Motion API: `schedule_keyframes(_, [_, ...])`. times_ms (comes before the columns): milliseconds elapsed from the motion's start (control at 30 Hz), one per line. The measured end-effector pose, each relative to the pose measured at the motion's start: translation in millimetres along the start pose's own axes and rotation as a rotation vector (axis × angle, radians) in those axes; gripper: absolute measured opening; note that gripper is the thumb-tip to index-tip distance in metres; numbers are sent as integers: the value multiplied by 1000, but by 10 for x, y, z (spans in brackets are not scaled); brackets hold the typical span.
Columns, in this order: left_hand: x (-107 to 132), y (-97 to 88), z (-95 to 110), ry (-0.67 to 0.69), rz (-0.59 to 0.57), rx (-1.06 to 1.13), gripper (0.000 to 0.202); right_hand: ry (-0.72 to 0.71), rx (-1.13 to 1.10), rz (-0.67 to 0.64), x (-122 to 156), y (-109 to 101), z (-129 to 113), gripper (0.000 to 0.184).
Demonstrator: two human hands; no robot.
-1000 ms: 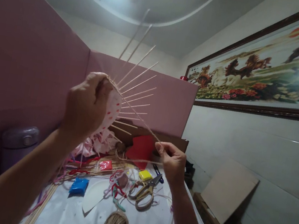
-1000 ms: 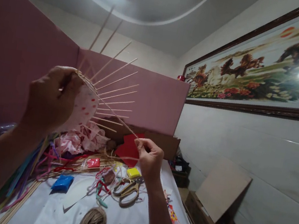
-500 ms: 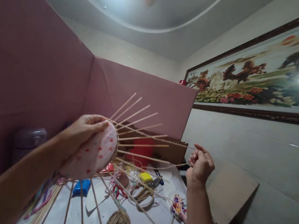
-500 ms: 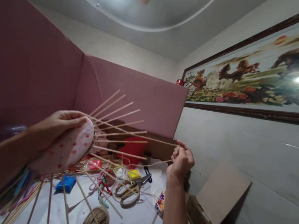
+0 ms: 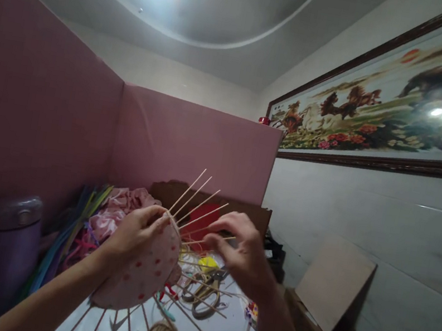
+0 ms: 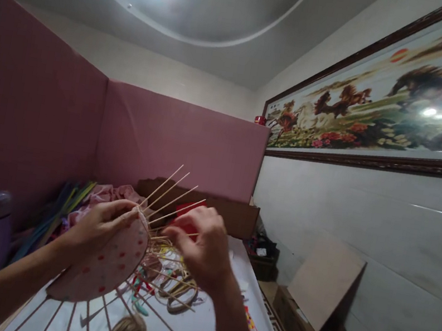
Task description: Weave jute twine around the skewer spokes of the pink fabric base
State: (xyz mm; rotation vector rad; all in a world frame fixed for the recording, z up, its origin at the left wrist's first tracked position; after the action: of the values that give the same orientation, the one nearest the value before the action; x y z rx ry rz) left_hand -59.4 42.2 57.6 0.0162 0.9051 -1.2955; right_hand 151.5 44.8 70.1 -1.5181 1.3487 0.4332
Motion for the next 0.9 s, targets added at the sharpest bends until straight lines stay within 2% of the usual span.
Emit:
schedule_keyframes(67, [5, 52, 39, 50, -10, -91, 28, -55, 138, -108, 54, 197, -140, 17])
schedule_keyframes(167, [35, 93, 80, 65, -19, -136, 26, -38, 224, -133, 81, 418, -142, 9])
schedule_keyframes(233, [57, 95, 82, 64, -24, -114, 25, -19, 169, -148, 72, 482, -94, 7])
schedule_keyframes(300, [76, 87, 73, 61, -31, -74, 24, 36, 4, -171, 56, 486, -46, 9])
schedule_keyframes(467, [104, 59, 93, 37, -26, -7, 25, 362, -603, -229, 16, 374, 35, 16])
schedule_keyframes(567, [101, 34, 146, 46, -42, 21, 24, 445, -728, -231, -24, 258, 34, 20])
schedule_keyframes(733, [66, -74, 182, 60, 6, 54, 26, 487, -708, -329, -88, 53, 27, 22])
schedule_keyframes(800, [52, -124, 172, 46, -10, 72, 24, 499, -574, -356, -120, -62, 50, 21])
schedule_keyframes(900, [46, -185, 151, 29, -42, 92, 22, 338, -261, -291, -223, -298, 82, 18])
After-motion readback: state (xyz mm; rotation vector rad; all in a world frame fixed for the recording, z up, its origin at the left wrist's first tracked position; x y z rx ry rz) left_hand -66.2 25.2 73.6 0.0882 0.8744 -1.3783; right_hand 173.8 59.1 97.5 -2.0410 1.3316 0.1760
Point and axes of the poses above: each hand's wrist, its own x-axis away from the middle knuckle, its own y-axis out of the palm, z = x × y, the point moved 2 cm from there along -x, towards the middle knuckle, and after that the axes turned 3 degrees about -x, right-handed, at the moved point
